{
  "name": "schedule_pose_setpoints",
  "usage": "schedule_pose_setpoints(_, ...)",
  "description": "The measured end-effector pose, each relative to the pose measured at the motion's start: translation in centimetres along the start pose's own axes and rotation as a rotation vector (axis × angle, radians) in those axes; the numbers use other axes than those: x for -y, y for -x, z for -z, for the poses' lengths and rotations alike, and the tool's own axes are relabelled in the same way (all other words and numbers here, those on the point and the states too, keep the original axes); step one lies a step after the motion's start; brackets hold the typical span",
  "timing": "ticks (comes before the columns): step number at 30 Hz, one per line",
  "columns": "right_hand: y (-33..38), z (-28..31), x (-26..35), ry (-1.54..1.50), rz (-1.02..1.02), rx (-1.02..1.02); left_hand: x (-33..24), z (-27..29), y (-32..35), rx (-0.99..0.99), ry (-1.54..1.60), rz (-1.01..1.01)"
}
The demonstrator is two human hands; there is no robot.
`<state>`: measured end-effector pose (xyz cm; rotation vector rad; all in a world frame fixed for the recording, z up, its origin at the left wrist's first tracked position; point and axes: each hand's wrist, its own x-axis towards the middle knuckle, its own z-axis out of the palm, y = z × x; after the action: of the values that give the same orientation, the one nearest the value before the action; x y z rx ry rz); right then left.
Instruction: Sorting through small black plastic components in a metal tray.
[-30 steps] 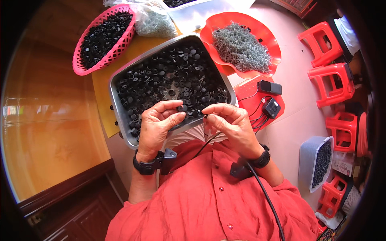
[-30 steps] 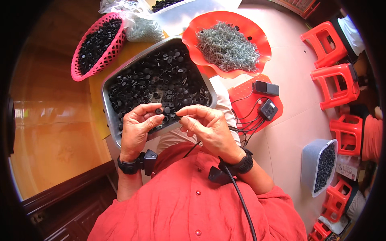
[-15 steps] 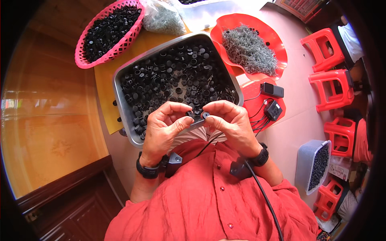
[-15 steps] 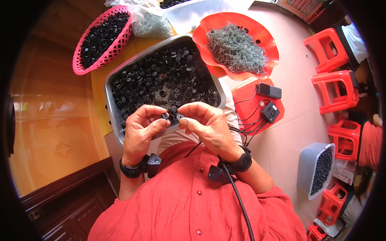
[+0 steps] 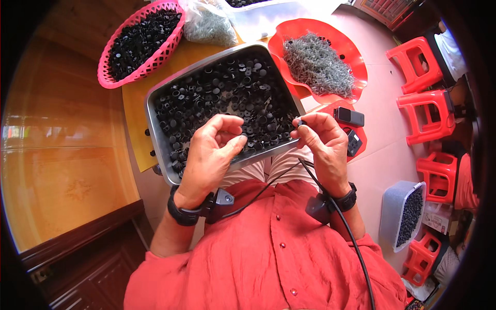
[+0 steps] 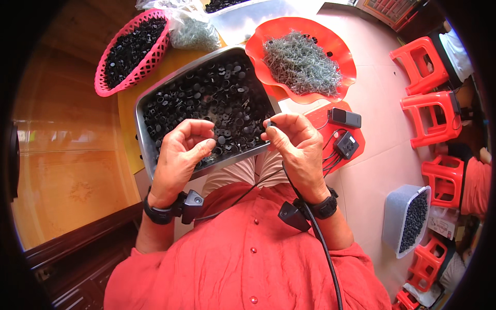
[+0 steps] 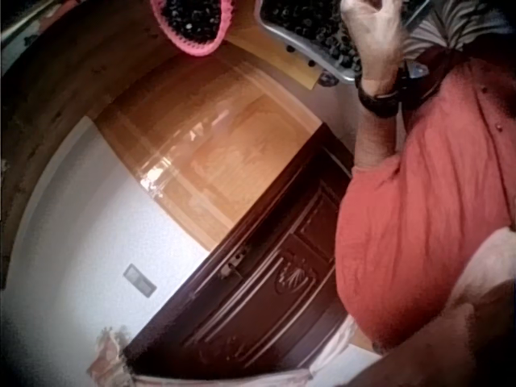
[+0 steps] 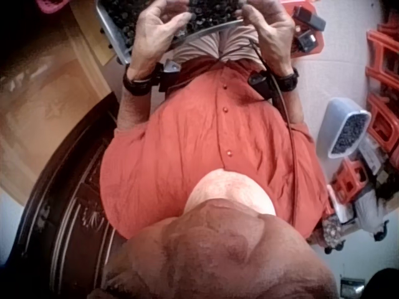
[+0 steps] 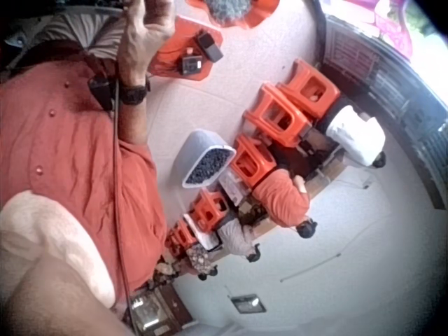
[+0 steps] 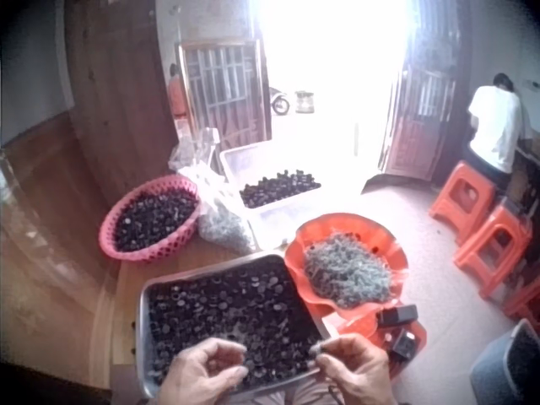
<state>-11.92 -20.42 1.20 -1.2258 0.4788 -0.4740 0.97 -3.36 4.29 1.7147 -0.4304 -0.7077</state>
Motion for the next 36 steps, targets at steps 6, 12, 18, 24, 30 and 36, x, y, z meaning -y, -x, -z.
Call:
schedule_pose_setpoints(6, 0.5, 0.7, 0.1, -0.032, -0.005, 0.037, 0.2, 0.0, -4.2, 0.263, -0.160, 0.049)
schedule_pose_setpoints(12, 1.1, 2.1, 0.1, -0.034, -0.028, 0.036, 2.0, -0.8, -6.6, 0.255, -0.463, 0.097)
schedule_pose_setpoints(18, 1.8, 2.8, 0.5, -0.050, -0.025, 0.017, 1.6, -1.2, -7.7, 0.169, -0.641, -0.043)
schedule_pose_setpoints(24, 1.8, 2.6, 0.3, -0.067, -0.027, 0.028, -0.4, -1.2, -8.4, 0.280, -0.496, -0.011)
schedule_pose_setpoints(30, 1.8, 2.0, 1.1, -0.013, -0.090, 0.061, -2.6, -0.6, -7.0, 0.361, 0.067, 0.255)
schedule_pose_setpoints(36, 1.1, 1.1, 1.0, 0.019, -0.052, 0.109, -0.6, 0.8, -7.1, 0.343, -0.051, 0.133)
